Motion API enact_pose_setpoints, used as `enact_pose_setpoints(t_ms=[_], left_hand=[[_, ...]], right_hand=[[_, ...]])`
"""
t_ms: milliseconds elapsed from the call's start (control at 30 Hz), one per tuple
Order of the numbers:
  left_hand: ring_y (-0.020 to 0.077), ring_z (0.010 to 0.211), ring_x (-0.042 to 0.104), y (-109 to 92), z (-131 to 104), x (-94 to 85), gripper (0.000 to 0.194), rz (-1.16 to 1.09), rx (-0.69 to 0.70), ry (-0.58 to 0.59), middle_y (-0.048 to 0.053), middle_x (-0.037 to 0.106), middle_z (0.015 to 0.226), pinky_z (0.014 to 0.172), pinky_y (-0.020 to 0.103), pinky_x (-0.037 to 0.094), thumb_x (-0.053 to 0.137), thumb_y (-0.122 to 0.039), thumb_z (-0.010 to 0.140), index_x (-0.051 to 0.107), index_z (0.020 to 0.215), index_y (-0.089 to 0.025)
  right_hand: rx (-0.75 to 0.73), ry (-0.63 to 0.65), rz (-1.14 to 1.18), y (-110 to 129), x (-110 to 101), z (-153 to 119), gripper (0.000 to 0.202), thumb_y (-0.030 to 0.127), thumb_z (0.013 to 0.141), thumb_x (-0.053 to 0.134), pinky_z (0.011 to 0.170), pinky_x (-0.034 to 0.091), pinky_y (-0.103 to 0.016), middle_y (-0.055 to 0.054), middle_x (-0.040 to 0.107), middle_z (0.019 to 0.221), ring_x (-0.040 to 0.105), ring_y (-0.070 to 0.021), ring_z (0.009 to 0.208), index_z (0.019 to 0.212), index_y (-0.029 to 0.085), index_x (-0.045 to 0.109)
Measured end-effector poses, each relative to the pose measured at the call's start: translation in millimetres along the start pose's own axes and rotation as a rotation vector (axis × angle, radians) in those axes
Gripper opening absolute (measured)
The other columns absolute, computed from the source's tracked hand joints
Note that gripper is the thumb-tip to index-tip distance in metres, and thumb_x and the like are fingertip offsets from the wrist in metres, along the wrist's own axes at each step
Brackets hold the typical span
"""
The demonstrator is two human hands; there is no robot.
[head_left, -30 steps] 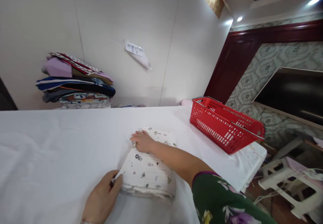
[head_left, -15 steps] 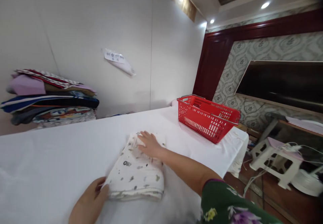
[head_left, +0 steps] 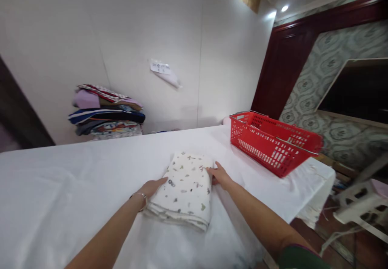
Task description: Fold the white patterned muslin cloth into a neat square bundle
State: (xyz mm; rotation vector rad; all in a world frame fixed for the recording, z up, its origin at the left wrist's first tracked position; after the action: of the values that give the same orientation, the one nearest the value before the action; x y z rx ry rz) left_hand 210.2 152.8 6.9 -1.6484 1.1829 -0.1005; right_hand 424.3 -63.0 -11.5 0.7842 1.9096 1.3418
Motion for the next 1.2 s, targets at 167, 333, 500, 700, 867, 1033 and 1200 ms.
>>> enact_pose_setpoints(t_ms=[167,333,500,700,867,1033,1200], left_hand=[[0.0314,0.091,0.062,-1,-6,-4.1,0.051,-0.034,0.02,-0.038,0.021,0.063,0.106,0.079,0.041,0.047,0.065,-0.056,0.055,0.063,0.08,-0.012],[0.0278,0.083,0.063,-7,-21,-18.3,0.053,-0.029,0.103,-0.011,0.012,0.068,0.089,0.074,0.036,0.048,0.059,-0.06,0.06,0.064,0.083,-0.013],[0.0241,0.074,0.063,2,-30,-63.9,0.049,-0.104,0.114,-0.192,0.004,0.069,0.075,0.061,0.029,0.049,0.055,-0.061,0.065,0.063,0.08,-0.016],[0.0273,0.084,0.063,63,-15,-74.2,0.045,-0.252,-0.163,-0.329,0.018,0.067,0.095,0.067,0.033,0.051,0.064,-0.051,0.063,0.062,0.078,-0.009],[0.0274,0.084,0.063,80,-10,-63.3,0.045,-0.358,-0.121,-0.246,0.018,0.068,0.092,0.067,0.032,0.05,0.066,-0.051,0.062,0.063,0.08,-0.01],[0.0255,0.084,0.063,75,-16,-62.4,0.043,-0.371,-0.037,-0.225,0.014,0.068,0.092,0.07,0.03,0.049,0.071,-0.044,0.059,0.063,0.085,-0.012],[0.0278,0.089,0.061,73,-25,-68.2,0.035,-0.291,-0.045,-0.285,0.014,0.068,0.089,0.072,0.031,0.047,0.072,-0.04,0.058,0.063,0.078,-0.013]], right_hand=[[-0.097,-0.017,0.017,10,7,16,0.086,0.026,0.063,0.066,0.079,0.049,-0.033,-0.01,0.052,0.123,0.055,-0.0208,0.101,0.137,0.021,0.022],[-0.24,-0.03,0.014,36,22,30,0.084,0.018,0.061,0.061,0.089,0.043,-0.028,-0.007,0.047,0.128,0.051,-0.0186,0.108,0.137,0.02,0.025],[-0.327,0.058,0.074,83,58,46,0.082,0.02,0.064,0.061,0.082,0.046,-0.025,-0.004,0.055,0.118,0.056,-0.0164,0.099,0.137,0.025,0.024],[-0.071,0.112,-0.055,66,109,61,0.082,0.023,0.068,0.06,0.071,0.049,-0.028,-0.009,0.058,0.11,0.059,-0.0178,0.087,0.139,0.019,0.021],[-0.026,0.223,-0.044,35,111,33,0.082,0.032,0.074,0.057,0.063,0.051,-0.027,-0.012,0.057,0.112,0.061,-0.017,0.081,0.141,0.018,0.013],[0.034,0.316,-0.035,10,97,-21,0.086,0.043,0.074,0.059,0.056,0.052,-0.026,-0.007,0.062,0.095,0.061,-0.0169,0.074,0.142,0.024,0.011],[0.051,0.4,-0.068,-1,105,-59,0.087,0.042,0.073,0.061,0.053,0.051,-0.027,-0.004,0.063,0.088,0.06,-0.0157,0.065,0.141,0.029,0.01]])
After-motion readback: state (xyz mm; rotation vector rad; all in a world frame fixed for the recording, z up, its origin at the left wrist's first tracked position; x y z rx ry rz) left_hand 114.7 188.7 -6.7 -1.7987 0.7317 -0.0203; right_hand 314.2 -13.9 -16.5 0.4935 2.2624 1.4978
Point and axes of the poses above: each hand's wrist, its own z-axis towards the middle knuckle, its own x-axis out of the palm, y = z × x, the point moved 7 cm from there along z, towards the middle knuckle
